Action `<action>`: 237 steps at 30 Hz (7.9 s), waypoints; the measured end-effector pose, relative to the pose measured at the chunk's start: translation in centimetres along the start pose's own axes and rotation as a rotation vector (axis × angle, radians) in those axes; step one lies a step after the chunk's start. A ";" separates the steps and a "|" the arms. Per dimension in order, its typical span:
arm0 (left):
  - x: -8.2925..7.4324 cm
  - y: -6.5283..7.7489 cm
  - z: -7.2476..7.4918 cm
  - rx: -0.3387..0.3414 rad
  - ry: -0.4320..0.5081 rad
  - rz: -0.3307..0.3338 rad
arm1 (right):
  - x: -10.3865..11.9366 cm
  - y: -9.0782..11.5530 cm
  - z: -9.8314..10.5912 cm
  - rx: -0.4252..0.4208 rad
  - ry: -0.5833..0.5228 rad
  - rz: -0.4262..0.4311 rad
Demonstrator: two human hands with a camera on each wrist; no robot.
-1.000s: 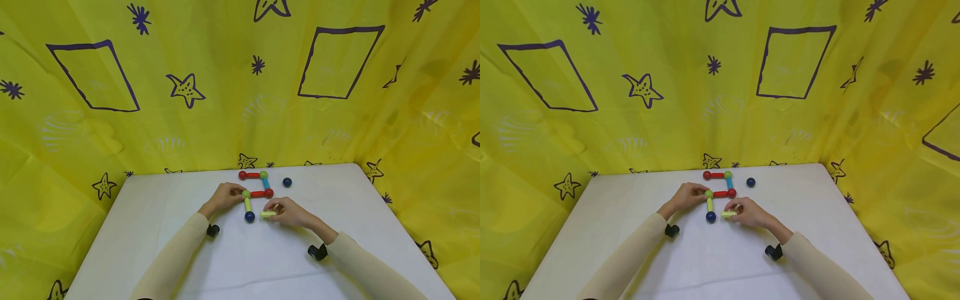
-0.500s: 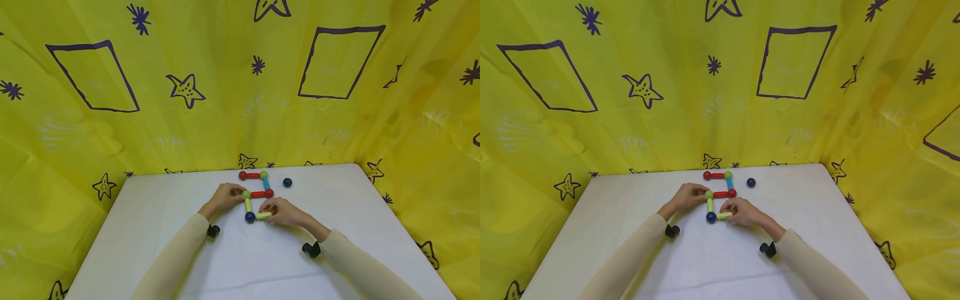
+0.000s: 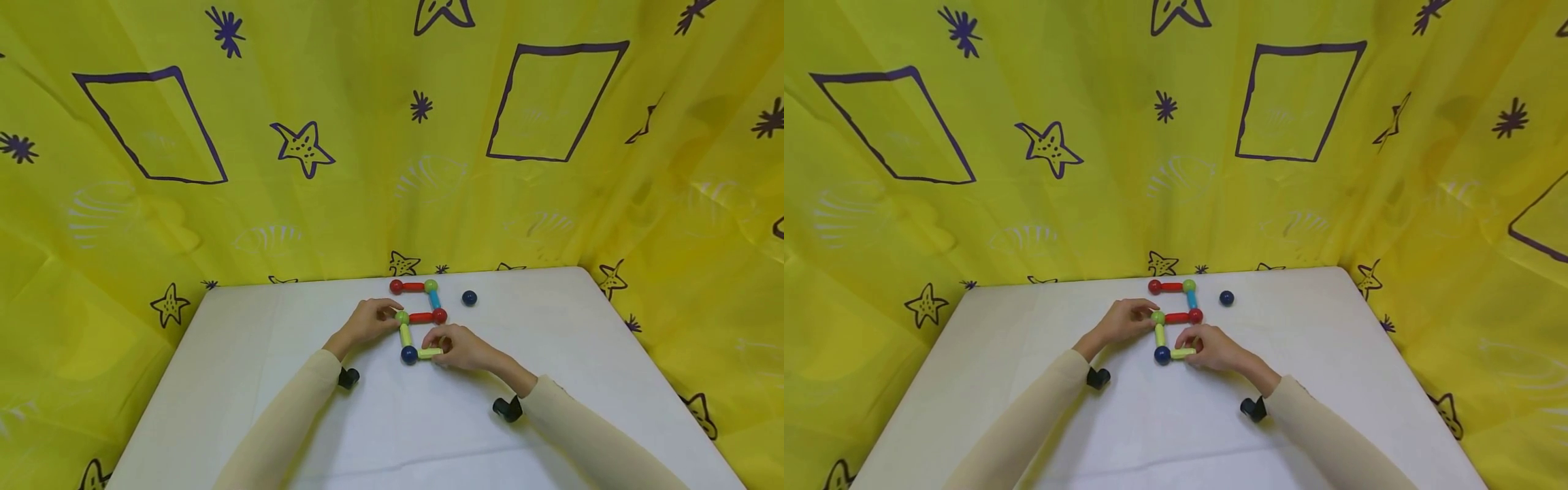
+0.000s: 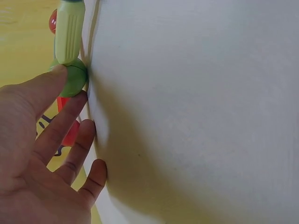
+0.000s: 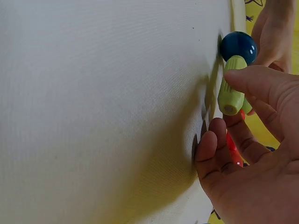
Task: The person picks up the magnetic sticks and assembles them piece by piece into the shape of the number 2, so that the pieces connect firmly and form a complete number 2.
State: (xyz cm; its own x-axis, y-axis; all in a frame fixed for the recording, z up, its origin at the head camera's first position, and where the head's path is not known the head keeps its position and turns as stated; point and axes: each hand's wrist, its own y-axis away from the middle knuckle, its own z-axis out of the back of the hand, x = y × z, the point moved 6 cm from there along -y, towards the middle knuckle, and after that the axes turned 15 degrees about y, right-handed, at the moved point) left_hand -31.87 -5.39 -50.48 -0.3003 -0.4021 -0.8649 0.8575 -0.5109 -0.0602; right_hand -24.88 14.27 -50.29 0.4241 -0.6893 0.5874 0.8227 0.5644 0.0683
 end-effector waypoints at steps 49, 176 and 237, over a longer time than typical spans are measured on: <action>-0.1 0.0 -0.3 0.023 0.024 0.023 | -4.6 1.2 8.3 -0.297 0.457 -0.038; -5.9 1.4 -6.3 0.120 -0.329 -0.149 | -2.8 3.7 2.1 -0.129 0.121 0.107; -5.2 2.4 -7.0 0.069 -0.326 -0.228 | -1.6 3.6 1.0 -0.139 0.078 0.106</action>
State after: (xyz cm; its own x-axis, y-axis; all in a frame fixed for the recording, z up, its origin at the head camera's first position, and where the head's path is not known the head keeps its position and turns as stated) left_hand -25.29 0.79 -49.61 -0.6058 -0.4870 -0.6292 0.7271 -0.6600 -0.1892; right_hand -22.95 17.87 -50.22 0.5352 -0.6652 0.5207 0.8138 0.5713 -0.1065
